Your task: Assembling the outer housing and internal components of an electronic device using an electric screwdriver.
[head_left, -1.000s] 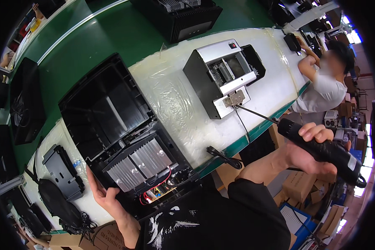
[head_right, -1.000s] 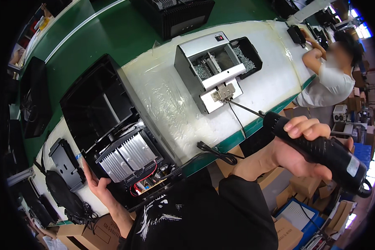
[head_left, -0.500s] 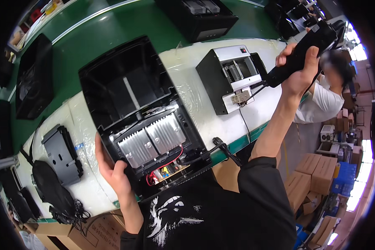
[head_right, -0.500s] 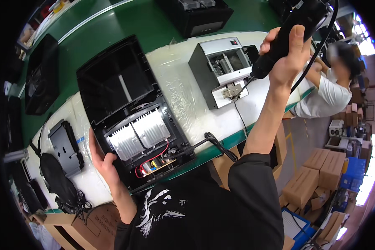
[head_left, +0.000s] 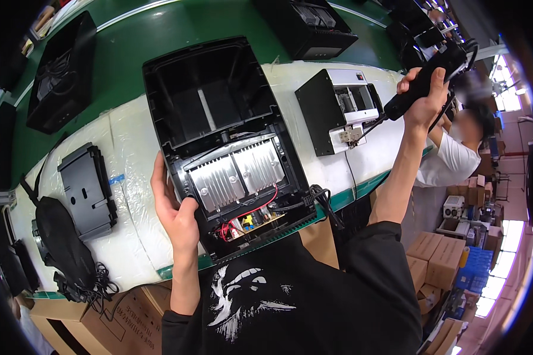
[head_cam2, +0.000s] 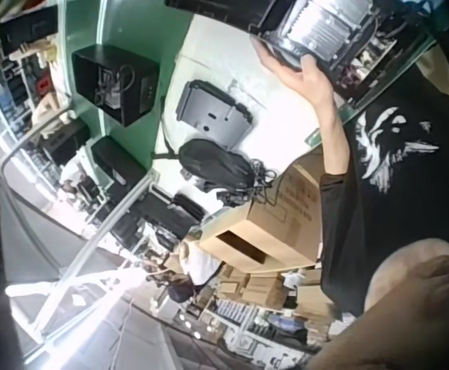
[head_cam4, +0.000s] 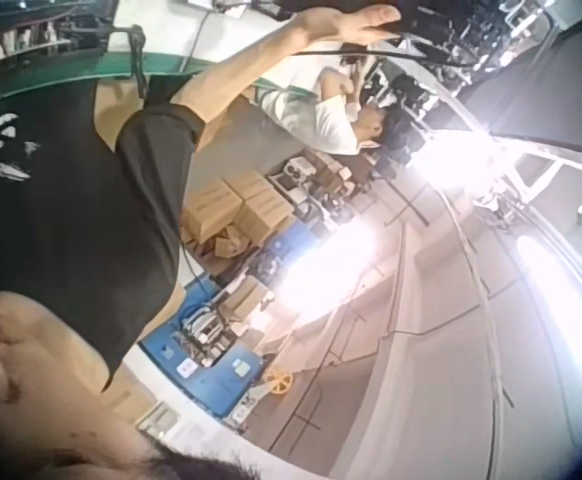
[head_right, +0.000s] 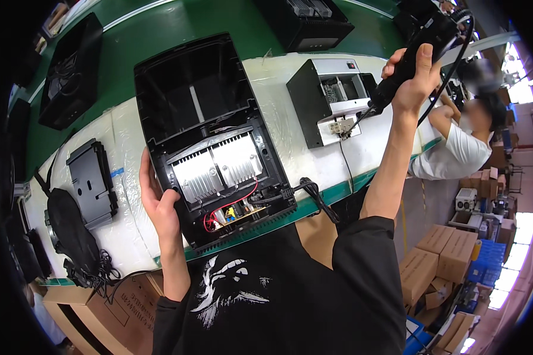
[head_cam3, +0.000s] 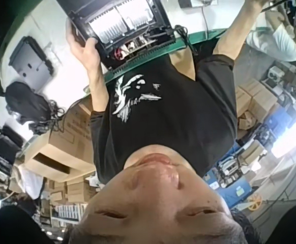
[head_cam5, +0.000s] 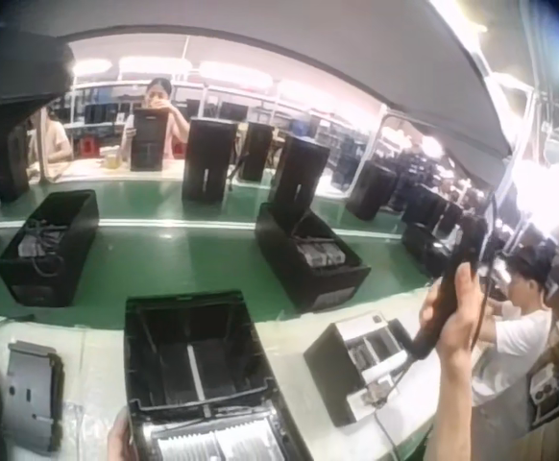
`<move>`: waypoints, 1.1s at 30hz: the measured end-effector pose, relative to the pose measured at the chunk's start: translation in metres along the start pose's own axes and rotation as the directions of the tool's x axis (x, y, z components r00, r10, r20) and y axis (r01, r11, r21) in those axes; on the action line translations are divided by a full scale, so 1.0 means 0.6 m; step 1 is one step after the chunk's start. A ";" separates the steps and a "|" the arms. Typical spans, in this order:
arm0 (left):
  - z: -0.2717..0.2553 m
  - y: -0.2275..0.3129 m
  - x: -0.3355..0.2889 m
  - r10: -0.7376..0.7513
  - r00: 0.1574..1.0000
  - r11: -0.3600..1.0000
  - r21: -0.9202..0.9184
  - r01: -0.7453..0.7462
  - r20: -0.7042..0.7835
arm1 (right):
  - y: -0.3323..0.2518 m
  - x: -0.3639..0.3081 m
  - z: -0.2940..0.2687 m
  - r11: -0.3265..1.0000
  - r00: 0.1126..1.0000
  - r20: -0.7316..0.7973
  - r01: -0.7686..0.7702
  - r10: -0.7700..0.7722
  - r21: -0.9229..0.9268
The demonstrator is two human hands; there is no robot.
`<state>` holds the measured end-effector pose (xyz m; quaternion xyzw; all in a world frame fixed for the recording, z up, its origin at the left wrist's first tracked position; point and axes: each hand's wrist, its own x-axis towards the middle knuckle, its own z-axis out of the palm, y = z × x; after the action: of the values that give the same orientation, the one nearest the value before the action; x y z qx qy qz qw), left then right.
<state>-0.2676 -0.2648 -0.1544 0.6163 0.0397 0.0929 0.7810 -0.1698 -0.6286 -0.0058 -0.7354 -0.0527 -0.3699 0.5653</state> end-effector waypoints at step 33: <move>0.007 0.010 -0.002 -0.012 1.000 0.999 0.042 0.012 -0.001 | -0.234 -0.173 -0.012 0.703 0.913 0.335 -0.080 -0.233 0.707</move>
<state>-0.2684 -0.2678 -0.1474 0.6323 0.0455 0.0877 0.7684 -0.3178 -0.5498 0.0435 -0.5186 -0.3361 -0.1863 0.7638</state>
